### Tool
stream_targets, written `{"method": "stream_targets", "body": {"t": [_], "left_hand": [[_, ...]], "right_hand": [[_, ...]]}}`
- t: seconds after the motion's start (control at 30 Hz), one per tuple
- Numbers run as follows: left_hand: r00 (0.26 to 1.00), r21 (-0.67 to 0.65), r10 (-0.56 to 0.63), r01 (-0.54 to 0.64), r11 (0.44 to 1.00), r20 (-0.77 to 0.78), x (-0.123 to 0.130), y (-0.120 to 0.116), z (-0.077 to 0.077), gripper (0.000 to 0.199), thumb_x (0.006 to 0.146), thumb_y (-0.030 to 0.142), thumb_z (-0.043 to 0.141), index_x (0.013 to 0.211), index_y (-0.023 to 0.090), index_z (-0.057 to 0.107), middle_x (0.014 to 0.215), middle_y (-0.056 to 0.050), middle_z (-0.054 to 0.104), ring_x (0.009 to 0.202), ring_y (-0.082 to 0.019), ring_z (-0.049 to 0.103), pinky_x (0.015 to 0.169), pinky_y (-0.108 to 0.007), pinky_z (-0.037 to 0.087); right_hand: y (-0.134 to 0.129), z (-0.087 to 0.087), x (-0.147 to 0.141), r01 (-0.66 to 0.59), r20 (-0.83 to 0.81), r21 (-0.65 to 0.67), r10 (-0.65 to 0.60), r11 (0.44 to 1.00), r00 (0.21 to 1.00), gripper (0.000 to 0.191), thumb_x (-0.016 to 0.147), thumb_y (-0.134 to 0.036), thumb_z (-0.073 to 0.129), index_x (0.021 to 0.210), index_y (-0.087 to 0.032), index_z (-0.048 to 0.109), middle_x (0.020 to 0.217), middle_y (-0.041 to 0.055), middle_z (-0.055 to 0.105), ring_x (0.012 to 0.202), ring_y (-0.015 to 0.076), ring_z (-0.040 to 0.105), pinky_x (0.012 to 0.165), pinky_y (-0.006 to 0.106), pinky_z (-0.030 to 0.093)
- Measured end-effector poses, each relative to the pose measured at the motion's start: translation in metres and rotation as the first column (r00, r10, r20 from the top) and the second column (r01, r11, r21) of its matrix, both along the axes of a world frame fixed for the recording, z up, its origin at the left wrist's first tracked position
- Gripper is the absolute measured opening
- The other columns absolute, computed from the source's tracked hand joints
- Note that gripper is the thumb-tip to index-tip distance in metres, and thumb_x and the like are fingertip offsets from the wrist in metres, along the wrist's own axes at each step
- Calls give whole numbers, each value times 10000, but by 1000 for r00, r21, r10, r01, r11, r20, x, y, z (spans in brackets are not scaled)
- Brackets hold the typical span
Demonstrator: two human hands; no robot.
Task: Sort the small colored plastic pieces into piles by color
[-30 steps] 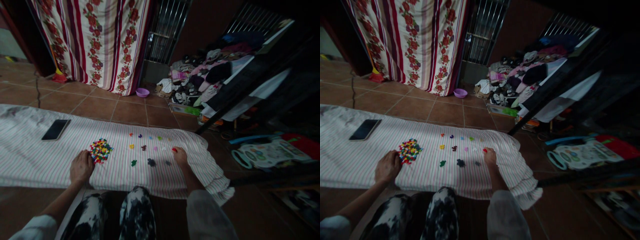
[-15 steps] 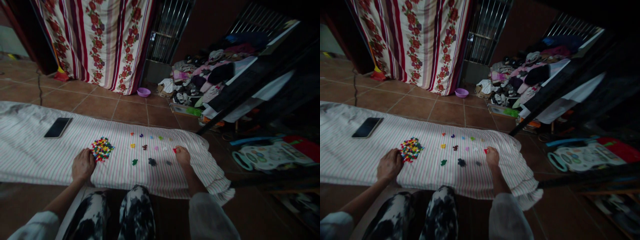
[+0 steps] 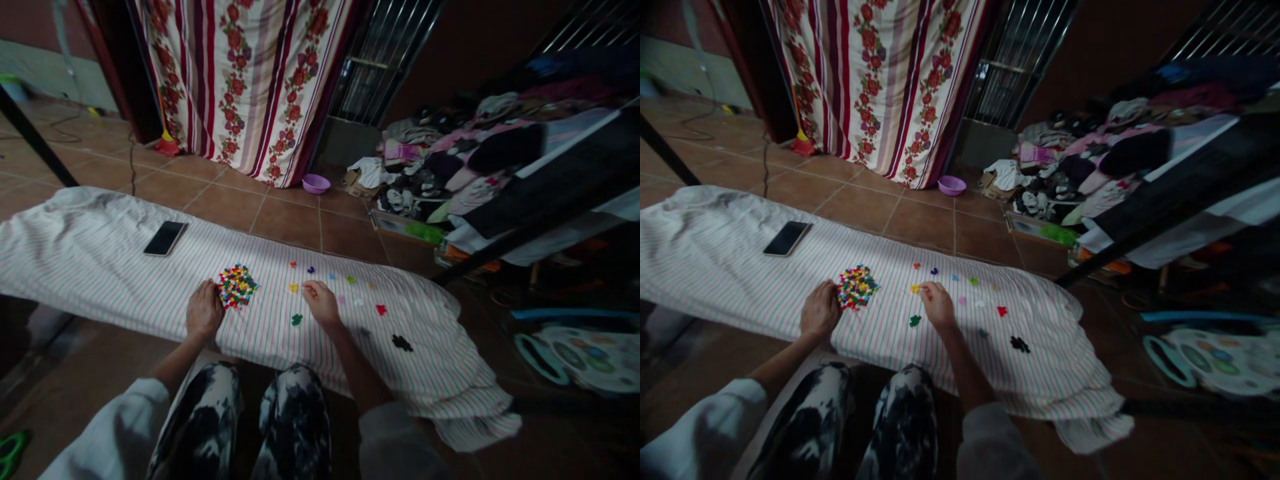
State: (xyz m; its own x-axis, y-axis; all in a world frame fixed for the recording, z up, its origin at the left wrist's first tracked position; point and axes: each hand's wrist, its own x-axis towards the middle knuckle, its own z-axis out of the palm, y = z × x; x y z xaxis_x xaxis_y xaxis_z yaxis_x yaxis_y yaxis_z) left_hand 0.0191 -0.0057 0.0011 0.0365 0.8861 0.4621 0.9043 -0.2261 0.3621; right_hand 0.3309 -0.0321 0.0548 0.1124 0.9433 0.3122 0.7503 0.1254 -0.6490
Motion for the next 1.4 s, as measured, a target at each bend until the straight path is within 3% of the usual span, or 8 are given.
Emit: {"method": "stream_targets", "body": {"t": [0.13,0.2,0.4,0.63,0.83,1.13,1.4], "left_hand": [[999,-5,18,-18,1000,35,1,-2,0,356,868,227,321,1115,118,553,1220,-172,581,1207,-252,483,1016,-426,380],[999,-15,27,-26,1000,47,2,-3,2,361,875,238,313,1119,125,554,1227,-163,578,1216,-251,476,1020,-429,374],[996,-61,19,-14,998,86,3,-5,8,389,882,245,289,1152,128,544,1234,-156,580,1228,-248,468,1027,-439,352],[997,-63,13,-8,998,73,2,-6,9,395,893,250,272,1128,100,552,1217,-174,587,1218,-250,475,1014,-418,364],[998,-51,9,-6,999,64,2,-6,10,388,897,251,264,1102,95,553,1191,-172,595,1197,-245,490,1013,-405,368],[990,-34,-71,76,997,124,-4,-1,-8,426,886,248,256,1184,51,487,1279,-228,517,1319,-268,369,1074,-476,319],[992,-32,-108,111,993,67,-14,-7,-23,543,870,304,273,1332,35,367,1376,-241,448,1399,-327,222,1078,-607,259]], "right_hand": [[7,-13,-66,-251,-34,-134,249,959,968,149,801,-172,524,883,-215,641,857,16,630,783,133,599,758,257,469],[7,-17,-90,-306,-23,-191,307,933,951,168,787,-138,539,897,-219,637,878,12,629,786,128,594,762,252,464],[2,-18,-129,-234,139,-250,274,940,952,108,825,-206,565,913,-230,623,924,27,621,902,164,574,804,275,438],[-2,-16,-140,-141,238,-234,197,962,951,112,852,-284,572,944,-232,607,943,34,623,926,177,573,795,275,424],[-4,-18,-141,-116,207,-221,162,968,965,88,860,-265,547,909,-233,613,914,28,627,908,165,581,795,261,426],[-5,-34,-129,-96,-70,-182,85,979,994,178,802,-150,503,914,-239,609,894,-9,669,789,131,621,768,251,475],[-10,-38,-118,-53,-236,-167,12,984,972,202,808,-222,509,946,-252,654,954,1,704,852,151,652,800,295,504]]}}
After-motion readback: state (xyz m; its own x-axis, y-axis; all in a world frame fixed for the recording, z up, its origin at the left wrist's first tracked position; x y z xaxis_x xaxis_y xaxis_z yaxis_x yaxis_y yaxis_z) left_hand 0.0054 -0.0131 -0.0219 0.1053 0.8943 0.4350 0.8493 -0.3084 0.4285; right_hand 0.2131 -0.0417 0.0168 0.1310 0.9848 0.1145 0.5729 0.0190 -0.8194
